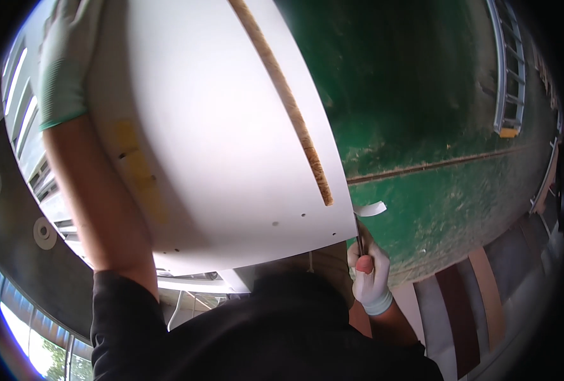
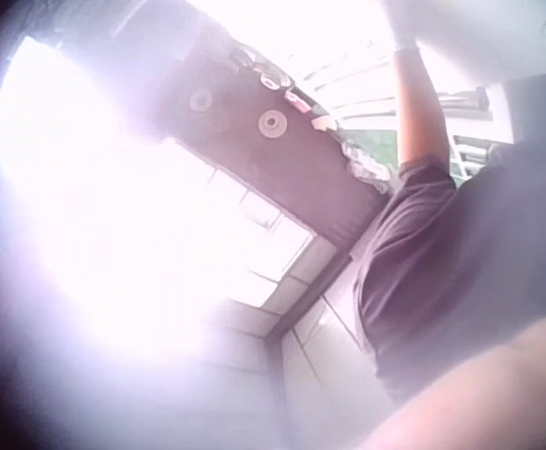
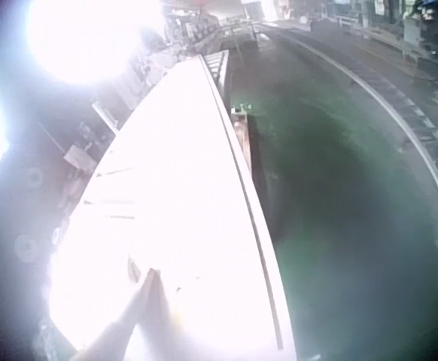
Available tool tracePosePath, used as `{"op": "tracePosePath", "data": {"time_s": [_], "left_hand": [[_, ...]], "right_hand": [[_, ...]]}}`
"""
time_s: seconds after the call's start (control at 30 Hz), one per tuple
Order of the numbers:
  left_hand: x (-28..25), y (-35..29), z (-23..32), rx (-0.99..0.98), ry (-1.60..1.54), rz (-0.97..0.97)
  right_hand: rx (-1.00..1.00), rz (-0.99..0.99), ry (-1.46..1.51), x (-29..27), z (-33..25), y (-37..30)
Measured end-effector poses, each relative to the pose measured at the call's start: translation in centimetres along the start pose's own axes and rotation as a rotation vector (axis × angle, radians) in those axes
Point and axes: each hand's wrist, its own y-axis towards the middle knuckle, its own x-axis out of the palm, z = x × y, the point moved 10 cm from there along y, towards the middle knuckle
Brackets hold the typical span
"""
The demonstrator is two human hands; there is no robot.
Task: The person scrapes excess tape and adhesive from the edge of a white board and wipes the surface with a small block.
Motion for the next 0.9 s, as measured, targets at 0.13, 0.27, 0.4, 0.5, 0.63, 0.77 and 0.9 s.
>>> {"op": "tracePosePath", "data": {"time_s": [0.13, 0.27, 0.4, 0.5, 0.63, 0.77, 0.9], "left_hand": [[0.0, -2.5, 1.6, -0.040, 0.079, -0.047], [-5.4, -9.7, 6.1, -0.159, 0.033, -0.049], [-4.7, -22.3, -4.5, -0.742, -0.052, -0.237], [-4.7, -24.5, -7.7, -0.950, -0.109, -0.336], [-5.3, -22.8, -6.8, -0.938, -0.110, -0.305], [-3.8, -22.3, -8.3, -0.706, -0.163, -0.229], [-6.3, -22.5, -0.3, -0.304, 0.019, -0.242]], "right_hand": [[-0.047, -0.030, -0.045, 0.1, 1.3, -1.0], [-0.076, -0.065, 0.136, 0.4, -1.7, 0.1], [-0.182, -0.056, 0.124, 1.4, -1.3, 0.2], [-0.176, -0.067, 0.030, 2.7, -2.1, -0.1], [-0.132, -0.068, 0.062, 3.0, -1.3, -0.1], [-0.139, -0.137, 0.068, 3.4, -2.6, 0.4], [-0.209, -0.136, -0.021, 4.1, -1.2, 0.3]]}}
